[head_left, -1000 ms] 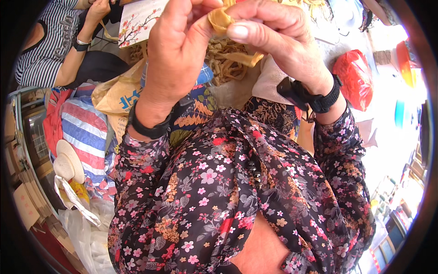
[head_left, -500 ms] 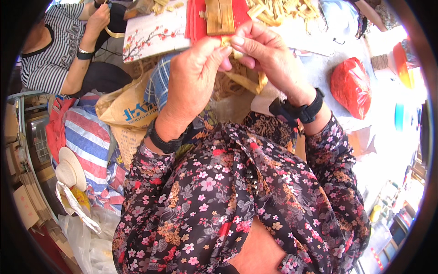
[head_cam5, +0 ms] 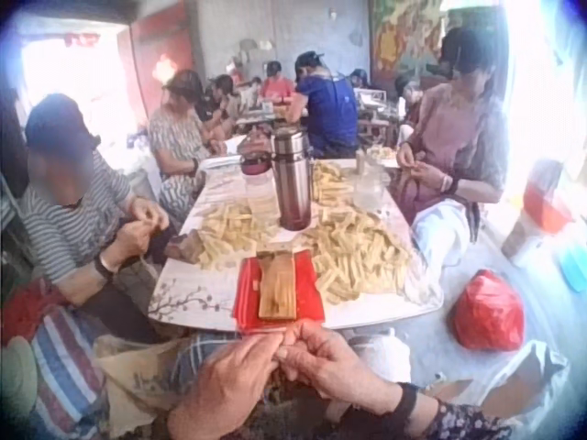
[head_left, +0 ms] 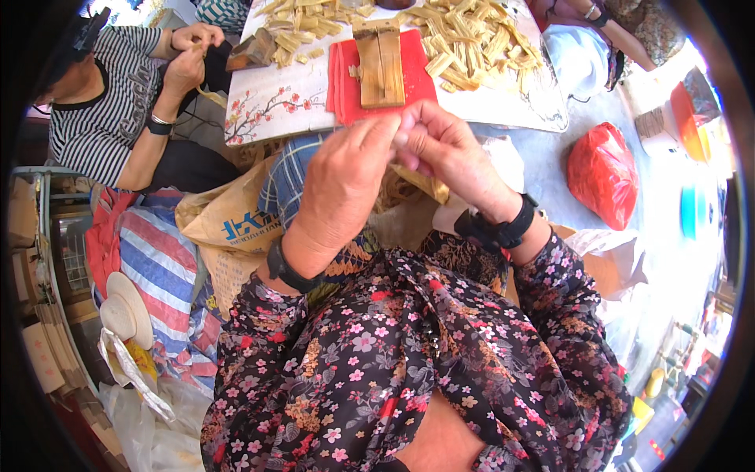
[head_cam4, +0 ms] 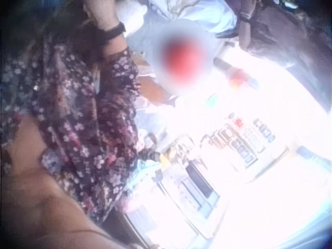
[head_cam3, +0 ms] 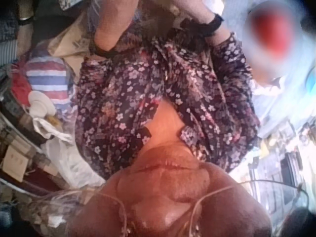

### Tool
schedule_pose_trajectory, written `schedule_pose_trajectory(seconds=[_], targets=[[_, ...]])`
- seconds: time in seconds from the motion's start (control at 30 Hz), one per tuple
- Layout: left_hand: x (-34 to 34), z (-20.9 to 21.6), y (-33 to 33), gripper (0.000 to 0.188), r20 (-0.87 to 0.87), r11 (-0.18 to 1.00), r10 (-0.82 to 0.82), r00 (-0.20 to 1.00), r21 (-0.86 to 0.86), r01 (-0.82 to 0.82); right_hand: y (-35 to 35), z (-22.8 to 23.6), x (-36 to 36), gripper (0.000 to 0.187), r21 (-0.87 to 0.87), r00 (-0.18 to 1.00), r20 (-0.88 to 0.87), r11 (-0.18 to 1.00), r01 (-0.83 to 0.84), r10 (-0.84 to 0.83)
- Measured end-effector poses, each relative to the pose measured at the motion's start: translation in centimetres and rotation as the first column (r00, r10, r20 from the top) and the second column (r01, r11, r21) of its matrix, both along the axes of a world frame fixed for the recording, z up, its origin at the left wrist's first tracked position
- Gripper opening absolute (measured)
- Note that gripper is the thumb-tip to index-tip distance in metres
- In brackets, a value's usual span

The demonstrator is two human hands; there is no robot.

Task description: The person picks up long strips of food material, folds and rolls them into bundles by hand, and places them into a large bag while sitting at a table.

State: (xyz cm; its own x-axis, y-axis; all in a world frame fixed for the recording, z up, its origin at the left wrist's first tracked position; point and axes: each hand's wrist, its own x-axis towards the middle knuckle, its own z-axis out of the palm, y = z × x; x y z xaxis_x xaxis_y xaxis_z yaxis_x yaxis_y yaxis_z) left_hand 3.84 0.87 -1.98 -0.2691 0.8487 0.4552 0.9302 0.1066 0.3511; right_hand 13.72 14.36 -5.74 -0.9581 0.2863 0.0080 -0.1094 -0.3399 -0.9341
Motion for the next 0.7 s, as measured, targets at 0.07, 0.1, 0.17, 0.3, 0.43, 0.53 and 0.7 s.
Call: schedule_pose_trajectory(seconds=[0.07, 0.1, 0.17, 0.3, 0.43, 0.53, 0.7], targets=[[-0.3, -0.5, -0.2, 0.028, 0.032, 0.997, 0.008, 0.999, -0.073, -0.005, -0.3, 0.1, 0.4, 0.011, 0.064, 0.992, 0.125, 0.998, -0.023, 0.014], [-0.3, -0.5, -0.3, 0.028, 0.032, 0.993, 0.037, 0.999, -0.115, -0.033, -0.4, -0.1, 0.5, 0.013, 0.098, 0.980, 0.195, 0.994, -0.048, 0.028], [-1.3, -1.0, -0.1, 0.027, -0.036, 0.995, 0.025, 0.999, -0.099, -0.028, -0.3, -0.5, 0.6, 0.020, 0.106, 0.981, 0.185, 0.991, -0.077, 0.057], [-4.7, -2.4, 0.6, 0.023, -0.241, 0.993, -0.098, 0.966, 0.046, 0.112, -0.5, 1.3, 0.4, 0.025, 0.222, 0.996, 0.094, 0.975, -0.019, -0.002], [-6.4, -3.1, 1.8, 0.021, -0.222, 0.996, -0.069, 0.973, 0.034, 0.079, -0.2, 1.9, -0.4, 0.023, 0.362, 0.989, -0.002, 0.922, 0.139, -0.149], [-7.1, -3.8, 2.7, 0.015, 0.615, 0.988, -0.153, 0.773, 0.107, 0.110, 2.2, 1.4, -2.0, 0.023, 0.460, 0.964, 0.011, 0.857, 0.232, -0.267], [-7.8, -4.1, 3.8, 0.015, 0.956, 0.991, -0.135, 0.262, 0.130, 0.036, 5.1, -1.5, -4.4, 0.026, 0.499, 0.942, 0.014, 0.819, 0.284, -0.335]])
